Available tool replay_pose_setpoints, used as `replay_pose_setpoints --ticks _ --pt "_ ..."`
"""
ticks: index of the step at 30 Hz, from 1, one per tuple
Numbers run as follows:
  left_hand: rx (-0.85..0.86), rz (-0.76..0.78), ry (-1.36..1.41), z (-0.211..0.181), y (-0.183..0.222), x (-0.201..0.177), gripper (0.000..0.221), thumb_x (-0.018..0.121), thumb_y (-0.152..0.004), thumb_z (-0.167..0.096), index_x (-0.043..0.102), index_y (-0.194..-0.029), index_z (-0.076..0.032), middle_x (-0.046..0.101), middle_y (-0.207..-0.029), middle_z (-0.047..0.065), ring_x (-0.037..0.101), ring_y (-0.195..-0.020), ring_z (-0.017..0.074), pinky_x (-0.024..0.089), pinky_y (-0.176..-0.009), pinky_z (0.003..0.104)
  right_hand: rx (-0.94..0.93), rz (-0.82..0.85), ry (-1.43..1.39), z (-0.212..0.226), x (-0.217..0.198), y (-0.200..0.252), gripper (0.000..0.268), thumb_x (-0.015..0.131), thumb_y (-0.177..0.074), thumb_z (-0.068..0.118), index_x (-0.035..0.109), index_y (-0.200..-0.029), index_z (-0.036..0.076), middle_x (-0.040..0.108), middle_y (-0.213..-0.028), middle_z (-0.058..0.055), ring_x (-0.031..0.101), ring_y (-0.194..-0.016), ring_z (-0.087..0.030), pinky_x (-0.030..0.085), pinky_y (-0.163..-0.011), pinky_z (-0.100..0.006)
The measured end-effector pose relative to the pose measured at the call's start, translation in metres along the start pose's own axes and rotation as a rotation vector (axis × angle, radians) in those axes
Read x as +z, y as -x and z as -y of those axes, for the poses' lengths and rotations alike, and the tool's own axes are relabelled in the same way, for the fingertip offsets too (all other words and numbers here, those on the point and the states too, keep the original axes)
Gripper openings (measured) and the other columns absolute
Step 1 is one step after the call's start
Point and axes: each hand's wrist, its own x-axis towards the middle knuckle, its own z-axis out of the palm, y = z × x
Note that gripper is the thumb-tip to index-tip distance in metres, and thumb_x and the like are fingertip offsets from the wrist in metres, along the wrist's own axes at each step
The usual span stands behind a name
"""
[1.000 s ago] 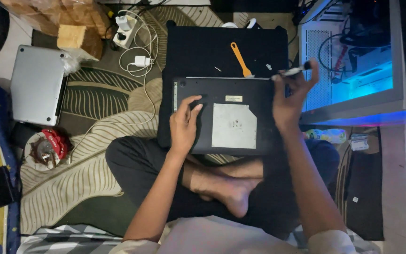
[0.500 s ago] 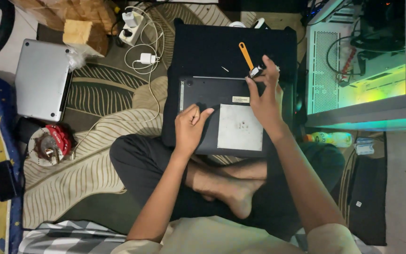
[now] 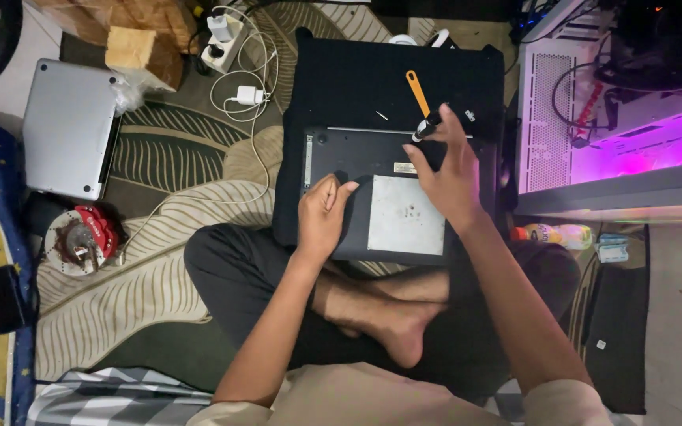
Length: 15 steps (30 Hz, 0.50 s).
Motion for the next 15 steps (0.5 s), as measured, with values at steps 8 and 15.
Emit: replay_pose_setpoints --ticks 8,15 --pt "0.072 0.022 -0.146 -0.017 -0.001 -0.003 0.060 0.078 -0.092 -0.023 0.028 -0.060 -0.013 0.038 -0.050 0.011 0.046 -0.045 0.0285 0.036 -0.047 0.032 0.273 0.013 -0.085 -0.029 -0.018 -0.035 0.021 0.053 -0.115 0.022 0.057 -0.129 0.008 0.063 -0.099 -0.010 0.071 -0.087 -0.027 0.054 -0.082 -0.042" --pt "0.065 0.000 -0.096 -0.019 -0.003 -0.004 0.059 0.077 -0.094 -0.019 0.031 -0.058 -0.013 0.039 -0.048 0.008 0.045 -0.044 0.0232 0.035 -0.047 0.030 0.079 0.307 0.530 -0.087 0.001 -0.040 0.023 0.090 -0.072 0.018 0.076 -0.089 0.024 0.056 -0.079 0.008 0.056 -0.081 -0.018 0.045 -0.069 -0.033"
